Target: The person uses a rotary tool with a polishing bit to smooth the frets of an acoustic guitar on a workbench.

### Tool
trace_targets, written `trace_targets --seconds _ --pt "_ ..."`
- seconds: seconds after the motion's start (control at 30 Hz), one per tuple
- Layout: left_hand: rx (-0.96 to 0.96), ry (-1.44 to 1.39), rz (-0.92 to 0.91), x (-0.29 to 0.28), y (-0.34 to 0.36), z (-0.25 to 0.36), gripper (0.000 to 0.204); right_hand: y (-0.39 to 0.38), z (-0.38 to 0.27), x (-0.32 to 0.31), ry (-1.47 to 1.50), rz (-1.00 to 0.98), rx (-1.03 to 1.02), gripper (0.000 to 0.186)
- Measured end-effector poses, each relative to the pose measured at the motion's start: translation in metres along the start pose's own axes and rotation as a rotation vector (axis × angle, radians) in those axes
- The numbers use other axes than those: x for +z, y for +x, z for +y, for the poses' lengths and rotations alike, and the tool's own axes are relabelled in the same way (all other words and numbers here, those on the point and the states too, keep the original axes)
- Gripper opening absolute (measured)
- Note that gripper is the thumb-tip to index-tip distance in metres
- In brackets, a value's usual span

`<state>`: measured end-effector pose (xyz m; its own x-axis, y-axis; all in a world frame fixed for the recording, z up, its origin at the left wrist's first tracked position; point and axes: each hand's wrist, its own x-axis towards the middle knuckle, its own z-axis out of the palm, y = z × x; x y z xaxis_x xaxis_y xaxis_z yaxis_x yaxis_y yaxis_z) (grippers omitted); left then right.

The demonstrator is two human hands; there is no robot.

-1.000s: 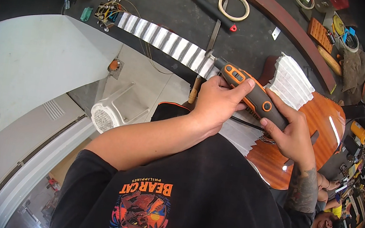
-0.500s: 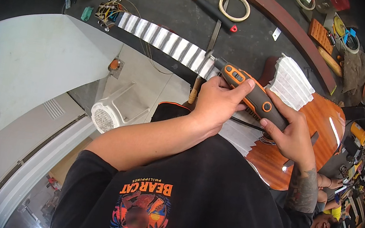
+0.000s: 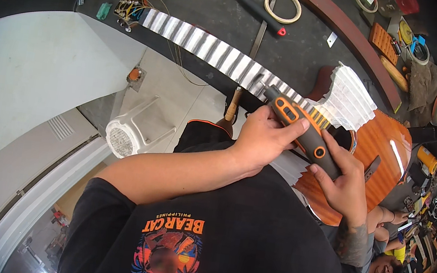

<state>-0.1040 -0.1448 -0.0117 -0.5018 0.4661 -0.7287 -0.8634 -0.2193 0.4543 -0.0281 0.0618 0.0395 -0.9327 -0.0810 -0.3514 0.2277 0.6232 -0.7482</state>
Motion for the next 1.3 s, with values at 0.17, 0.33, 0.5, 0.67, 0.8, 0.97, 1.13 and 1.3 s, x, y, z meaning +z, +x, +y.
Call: trace_targets --seconds 0.17,0.33,0.5,0.67,0.8,0.97,1.13,1.3 --pt "-0.008 -0.009 -0.034 -0.012 -0.007 -0.010 0.041 -0.008 -0.008 0.010 -0.068 0.000 -0.018 0.068" --pt "-0.025 -0.010 -0.033 -0.020 -0.013 -0.014 0.044 -0.009 -0.016 0.016 -0.153 0.005 -0.047 0.067" --pt "-0.024 -0.035 -0.057 -0.024 -0.012 -0.019 0.044 -0.011 -0.020 0.017 -0.177 -0.002 -0.031 0.066" --pt "-0.010 -0.057 -0.044 -0.024 -0.014 -0.020 0.044 -0.012 -0.020 0.019 -0.188 0.008 -0.047 0.065" --pt "-0.017 -0.036 -0.045 -0.022 -0.013 -0.019 0.044 -0.012 -0.019 0.019 -0.190 0.025 -0.051 0.064" --pt "-0.019 -0.043 -0.022 -0.021 -0.011 -0.019 0.045 -0.010 -0.020 0.015 -0.168 0.005 -0.027 0.064" --pt "-0.018 -0.036 -0.012 -0.016 -0.011 -0.015 0.045 -0.008 -0.018 0.013 -0.140 -0.012 0.000 0.064" --pt "-0.011 -0.030 0.008 -0.015 -0.009 -0.013 0.046 -0.004 -0.013 0.011 -0.132 -0.013 -0.021 0.064"
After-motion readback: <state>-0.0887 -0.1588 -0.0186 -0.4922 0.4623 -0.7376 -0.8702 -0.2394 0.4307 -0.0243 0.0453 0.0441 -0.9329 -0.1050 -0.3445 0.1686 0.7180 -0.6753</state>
